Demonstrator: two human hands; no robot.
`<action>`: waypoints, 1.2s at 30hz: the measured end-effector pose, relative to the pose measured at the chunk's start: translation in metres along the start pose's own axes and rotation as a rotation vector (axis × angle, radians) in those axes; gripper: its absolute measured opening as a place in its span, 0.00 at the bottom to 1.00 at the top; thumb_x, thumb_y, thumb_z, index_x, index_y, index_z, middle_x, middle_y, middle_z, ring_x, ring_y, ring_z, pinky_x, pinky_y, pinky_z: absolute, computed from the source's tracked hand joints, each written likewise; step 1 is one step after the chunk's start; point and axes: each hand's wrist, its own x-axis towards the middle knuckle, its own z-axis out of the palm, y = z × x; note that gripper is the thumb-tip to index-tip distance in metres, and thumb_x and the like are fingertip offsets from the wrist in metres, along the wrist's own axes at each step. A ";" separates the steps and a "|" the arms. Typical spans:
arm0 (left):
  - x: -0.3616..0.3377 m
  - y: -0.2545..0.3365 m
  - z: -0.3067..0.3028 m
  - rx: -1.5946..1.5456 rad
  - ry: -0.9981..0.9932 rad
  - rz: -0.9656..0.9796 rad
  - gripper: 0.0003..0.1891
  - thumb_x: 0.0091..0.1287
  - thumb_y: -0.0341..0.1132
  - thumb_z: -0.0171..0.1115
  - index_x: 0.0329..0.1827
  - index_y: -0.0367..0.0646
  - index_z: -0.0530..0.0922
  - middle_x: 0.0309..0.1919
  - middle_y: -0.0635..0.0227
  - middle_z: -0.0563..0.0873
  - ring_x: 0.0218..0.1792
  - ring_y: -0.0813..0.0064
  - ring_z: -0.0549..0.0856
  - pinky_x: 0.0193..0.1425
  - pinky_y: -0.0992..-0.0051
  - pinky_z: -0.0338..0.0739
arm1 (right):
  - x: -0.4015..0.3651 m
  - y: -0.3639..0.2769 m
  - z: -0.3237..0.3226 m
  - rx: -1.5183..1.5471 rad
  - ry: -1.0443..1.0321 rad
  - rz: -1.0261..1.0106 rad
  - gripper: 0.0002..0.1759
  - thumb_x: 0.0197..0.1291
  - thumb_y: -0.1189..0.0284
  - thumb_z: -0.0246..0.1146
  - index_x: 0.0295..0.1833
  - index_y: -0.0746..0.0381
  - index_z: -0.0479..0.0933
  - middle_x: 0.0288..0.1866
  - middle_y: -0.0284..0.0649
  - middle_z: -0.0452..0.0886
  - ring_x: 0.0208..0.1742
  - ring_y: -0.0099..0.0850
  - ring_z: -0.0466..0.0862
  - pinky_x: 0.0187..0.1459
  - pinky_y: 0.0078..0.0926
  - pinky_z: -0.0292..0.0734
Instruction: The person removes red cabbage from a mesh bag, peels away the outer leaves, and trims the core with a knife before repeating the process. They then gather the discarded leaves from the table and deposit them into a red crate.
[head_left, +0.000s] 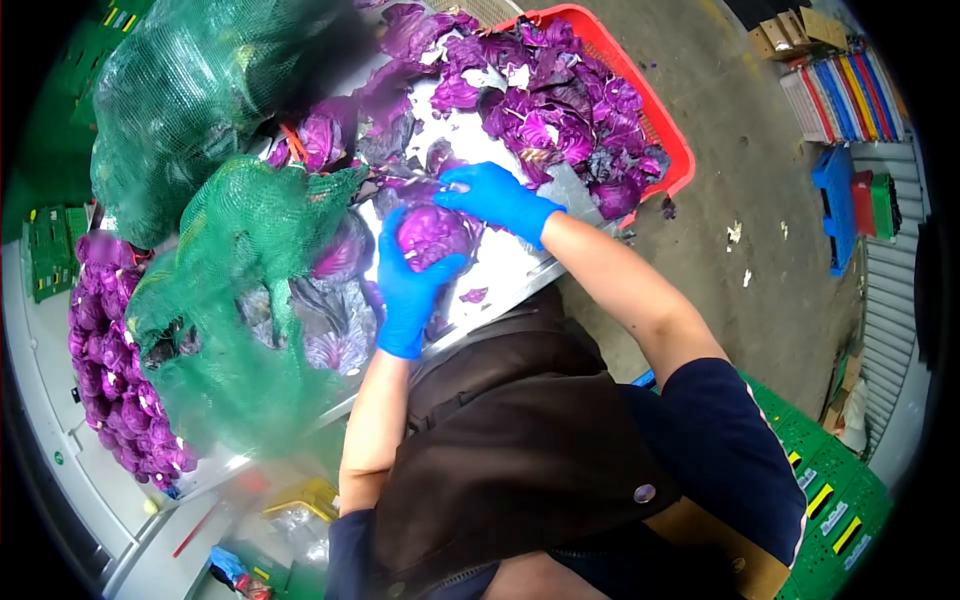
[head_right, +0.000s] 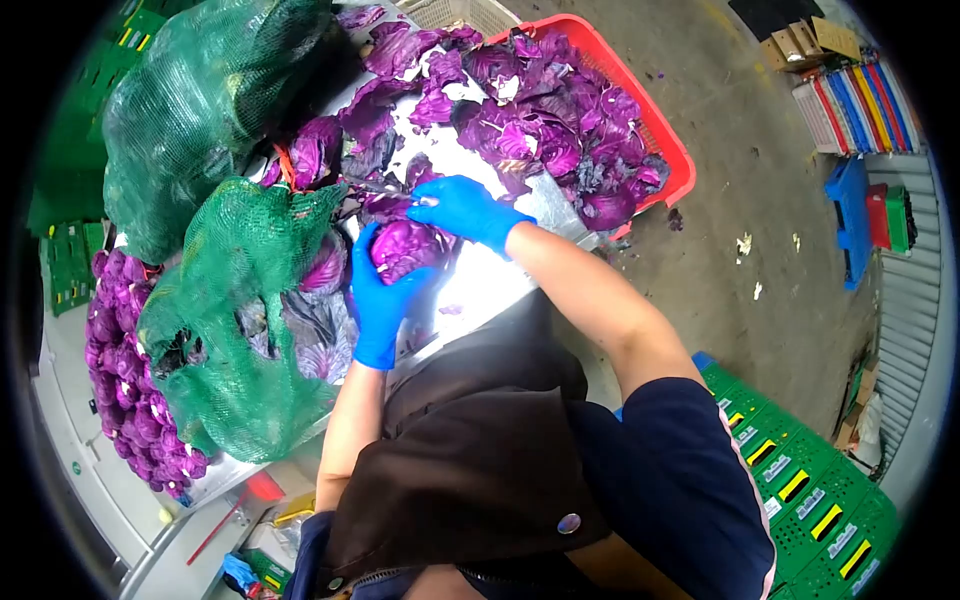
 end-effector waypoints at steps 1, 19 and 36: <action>0.002 -0.007 -0.006 -0.154 0.016 0.037 0.52 0.37 0.38 0.84 0.70 0.43 0.64 0.63 0.58 0.73 0.62 0.63 0.75 0.66 0.66 0.71 | 0.003 -0.003 0.006 -0.148 0.069 -0.086 0.20 0.60 0.56 0.65 0.53 0.57 0.82 0.40 0.46 0.85 0.36 0.41 0.85 0.42 0.35 0.79; -0.016 0.018 -0.060 -0.667 0.192 -0.063 0.40 0.46 0.29 0.76 0.66 0.37 0.71 0.62 0.58 0.75 0.61 0.63 0.76 0.68 0.66 0.71 | -0.015 -0.102 -0.014 0.279 -0.136 0.195 0.25 0.51 0.65 0.70 0.55 0.64 0.78 0.28 0.38 0.79 0.26 0.24 0.78 0.28 0.25 0.74; 0.013 0.029 -0.079 -1.022 -0.007 -0.355 0.26 0.63 0.39 0.64 0.62 0.35 0.74 0.54 0.57 0.82 0.55 0.61 0.81 0.63 0.61 0.75 | 0.021 -0.122 -0.060 -0.166 -0.441 -0.523 0.21 0.50 0.65 0.69 0.52 0.54 0.80 0.46 0.42 0.82 0.42 0.41 0.83 0.44 0.36 0.78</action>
